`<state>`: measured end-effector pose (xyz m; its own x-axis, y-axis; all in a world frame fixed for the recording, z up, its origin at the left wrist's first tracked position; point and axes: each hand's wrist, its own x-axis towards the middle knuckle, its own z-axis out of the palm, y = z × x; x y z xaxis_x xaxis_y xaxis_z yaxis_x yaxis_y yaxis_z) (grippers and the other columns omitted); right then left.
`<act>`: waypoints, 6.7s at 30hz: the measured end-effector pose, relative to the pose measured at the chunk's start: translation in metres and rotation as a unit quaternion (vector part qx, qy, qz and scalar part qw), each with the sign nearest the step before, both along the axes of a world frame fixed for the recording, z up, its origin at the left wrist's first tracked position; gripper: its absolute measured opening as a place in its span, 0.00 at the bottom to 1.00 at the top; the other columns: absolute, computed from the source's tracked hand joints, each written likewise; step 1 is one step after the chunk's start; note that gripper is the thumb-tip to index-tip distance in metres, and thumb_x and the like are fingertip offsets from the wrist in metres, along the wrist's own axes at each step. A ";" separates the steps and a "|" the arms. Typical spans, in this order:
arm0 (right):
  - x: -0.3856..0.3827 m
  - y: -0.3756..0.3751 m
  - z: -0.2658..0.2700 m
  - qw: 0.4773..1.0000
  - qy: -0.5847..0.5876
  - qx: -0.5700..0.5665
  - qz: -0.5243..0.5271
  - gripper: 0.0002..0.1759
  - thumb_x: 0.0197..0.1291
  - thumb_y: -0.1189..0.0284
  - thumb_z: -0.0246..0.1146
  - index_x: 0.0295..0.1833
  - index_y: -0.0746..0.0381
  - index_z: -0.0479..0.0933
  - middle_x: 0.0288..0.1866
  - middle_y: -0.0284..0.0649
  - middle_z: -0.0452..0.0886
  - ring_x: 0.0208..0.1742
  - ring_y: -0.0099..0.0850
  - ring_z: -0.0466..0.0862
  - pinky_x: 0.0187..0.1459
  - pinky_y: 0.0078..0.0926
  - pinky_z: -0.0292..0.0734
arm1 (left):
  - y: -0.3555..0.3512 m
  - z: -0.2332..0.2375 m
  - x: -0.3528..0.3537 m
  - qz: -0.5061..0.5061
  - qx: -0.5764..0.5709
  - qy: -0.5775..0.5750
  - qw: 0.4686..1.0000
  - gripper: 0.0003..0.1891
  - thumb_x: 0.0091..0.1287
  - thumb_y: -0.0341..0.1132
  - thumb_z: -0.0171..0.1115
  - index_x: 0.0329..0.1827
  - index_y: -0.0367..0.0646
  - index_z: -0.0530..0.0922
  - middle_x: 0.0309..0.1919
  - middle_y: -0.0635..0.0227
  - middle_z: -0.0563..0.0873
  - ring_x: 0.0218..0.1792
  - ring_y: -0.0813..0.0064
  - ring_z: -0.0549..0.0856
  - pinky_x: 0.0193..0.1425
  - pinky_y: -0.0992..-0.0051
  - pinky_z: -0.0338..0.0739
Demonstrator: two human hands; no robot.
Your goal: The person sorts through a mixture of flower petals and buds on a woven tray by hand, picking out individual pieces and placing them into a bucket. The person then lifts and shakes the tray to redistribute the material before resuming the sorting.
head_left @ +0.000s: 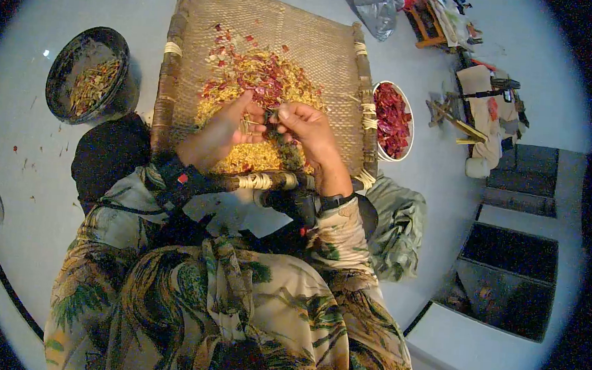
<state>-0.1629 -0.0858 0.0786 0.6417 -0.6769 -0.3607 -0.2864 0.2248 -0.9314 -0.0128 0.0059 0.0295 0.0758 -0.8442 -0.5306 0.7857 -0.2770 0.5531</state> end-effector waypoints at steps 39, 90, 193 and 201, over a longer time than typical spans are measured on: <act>-0.032 -0.014 -0.039 0.971 0.070 -0.225 -0.045 0.09 0.56 0.69 0.64 0.36 0.64 0.80 0.28 0.34 0.80 0.29 0.22 0.76 0.34 0.22 0.71 | 0.002 0.003 -0.010 0.013 0.018 0.010 1.000 0.15 0.68 0.48 0.50 0.34 0.46 0.74 0.26 0.73 0.77 0.26 0.79 0.76 0.29 0.76 0.71; -0.028 -0.008 -0.049 0.819 0.275 -0.490 0.115 0.16 0.47 0.68 0.69 0.43 0.57 0.77 0.35 0.46 0.81 0.36 0.48 0.80 0.39 0.37 0.75 | 0.002 -0.024 -0.009 -0.005 -0.042 0.002 0.999 0.11 0.68 0.43 0.52 0.35 0.44 0.72 0.26 0.72 0.74 0.24 0.81 0.72 0.22 0.80 0.65; 0.076 -0.041 -0.056 0.765 0.202 -0.569 0.224 0.14 0.54 0.66 0.63 0.46 0.58 0.78 0.50 0.46 0.78 0.50 0.48 0.77 0.51 0.39 0.72 | 0.000 -0.003 0.040 0.189 -0.067 0.011 0.980 0.11 0.67 0.41 0.49 0.31 0.45 0.72 0.24 0.72 0.75 0.25 0.81 0.73 0.25 0.78 0.67; 0.006 -0.047 -0.067 0.742 0.187 -0.591 0.254 0.18 0.53 0.67 0.64 0.50 0.58 0.76 0.60 0.53 0.70 0.57 0.51 0.71 0.59 0.41 0.67 | 0.025 0.050 0.061 0.192 -0.099 -0.018 0.976 0.09 0.67 0.40 0.50 0.32 0.46 0.72 0.25 0.74 0.74 0.28 0.81 0.73 0.32 0.79 0.68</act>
<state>-0.1574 -0.1328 0.0119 0.9267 -0.3679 0.0761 -0.3434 -0.9117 -0.2255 0.0486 0.0314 0.0793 0.4232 -0.8350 -0.3517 0.7894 0.1492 0.5955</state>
